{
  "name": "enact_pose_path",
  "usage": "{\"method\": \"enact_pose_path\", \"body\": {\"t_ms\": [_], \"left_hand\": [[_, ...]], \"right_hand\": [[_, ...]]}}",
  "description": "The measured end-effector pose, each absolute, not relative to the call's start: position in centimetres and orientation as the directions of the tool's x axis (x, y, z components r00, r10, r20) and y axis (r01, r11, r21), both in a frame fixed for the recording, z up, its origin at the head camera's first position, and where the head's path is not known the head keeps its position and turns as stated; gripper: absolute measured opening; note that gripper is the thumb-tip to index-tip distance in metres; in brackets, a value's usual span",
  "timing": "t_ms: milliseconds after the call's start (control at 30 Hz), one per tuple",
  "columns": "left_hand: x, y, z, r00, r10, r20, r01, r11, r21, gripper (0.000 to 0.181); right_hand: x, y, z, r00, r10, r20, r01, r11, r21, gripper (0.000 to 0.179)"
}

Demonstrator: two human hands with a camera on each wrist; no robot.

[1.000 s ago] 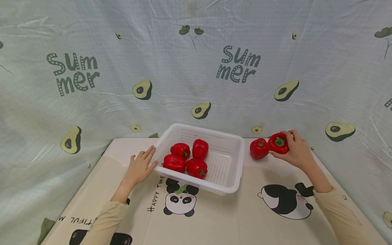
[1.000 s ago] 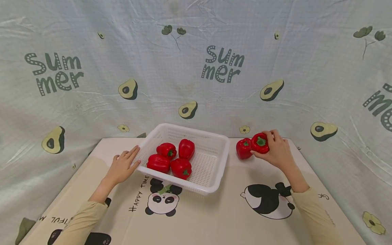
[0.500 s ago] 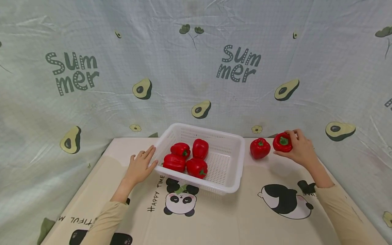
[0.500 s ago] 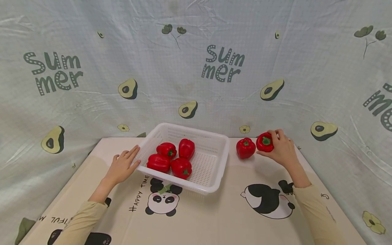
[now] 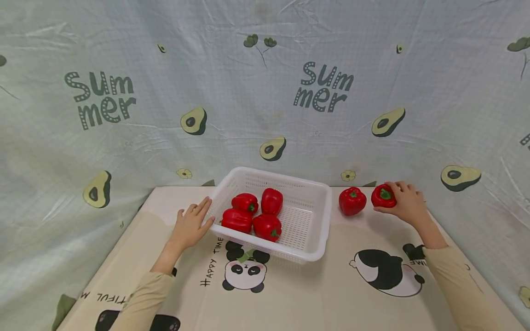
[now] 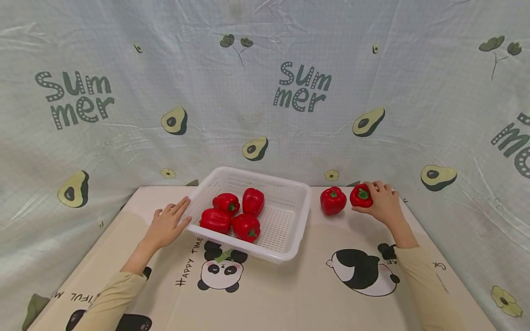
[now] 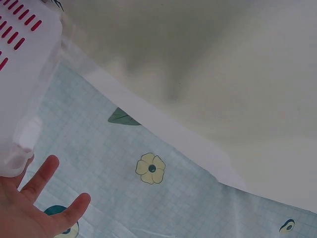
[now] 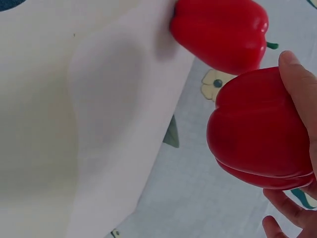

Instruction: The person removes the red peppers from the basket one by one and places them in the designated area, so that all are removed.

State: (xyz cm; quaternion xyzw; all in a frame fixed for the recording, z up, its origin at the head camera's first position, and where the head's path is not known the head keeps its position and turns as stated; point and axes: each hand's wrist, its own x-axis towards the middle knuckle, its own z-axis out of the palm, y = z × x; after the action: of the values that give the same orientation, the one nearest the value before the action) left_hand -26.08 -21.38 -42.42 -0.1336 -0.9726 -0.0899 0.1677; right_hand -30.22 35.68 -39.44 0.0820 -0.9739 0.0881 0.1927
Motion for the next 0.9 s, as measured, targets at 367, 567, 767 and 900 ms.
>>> {"method": "enact_pose_path", "body": {"t_ms": [367,567,767,900], "left_hand": [[-26.0,-21.6,-42.5,-0.913,0.225,0.341,0.282,0.951,0.126,0.057],[-26.0,-21.5,-42.4,-0.912,0.227,0.341,0.285,0.949,0.133,0.057],[-25.9,-21.4,-42.3,-0.912,0.23,0.34,0.289,0.948,0.133,0.056],[-25.9,-21.4,-42.2,-0.91,0.233,0.343,0.292,0.948,0.131,0.057]], "right_hand": [[-31.9,36.2,-41.0,-0.937,-0.15,0.317,-0.206,0.967,-0.152,0.073],[-32.5,36.3,-41.3,-0.957,-0.159,0.241,-0.192,0.974,-0.117,0.075],[-33.0,36.3,-41.5,-0.964,-0.189,0.184,-0.21,0.973,-0.098,0.073],[-33.2,36.5,-41.7,-0.963,-0.205,0.173,-0.221,0.972,-0.081,0.073]]}}
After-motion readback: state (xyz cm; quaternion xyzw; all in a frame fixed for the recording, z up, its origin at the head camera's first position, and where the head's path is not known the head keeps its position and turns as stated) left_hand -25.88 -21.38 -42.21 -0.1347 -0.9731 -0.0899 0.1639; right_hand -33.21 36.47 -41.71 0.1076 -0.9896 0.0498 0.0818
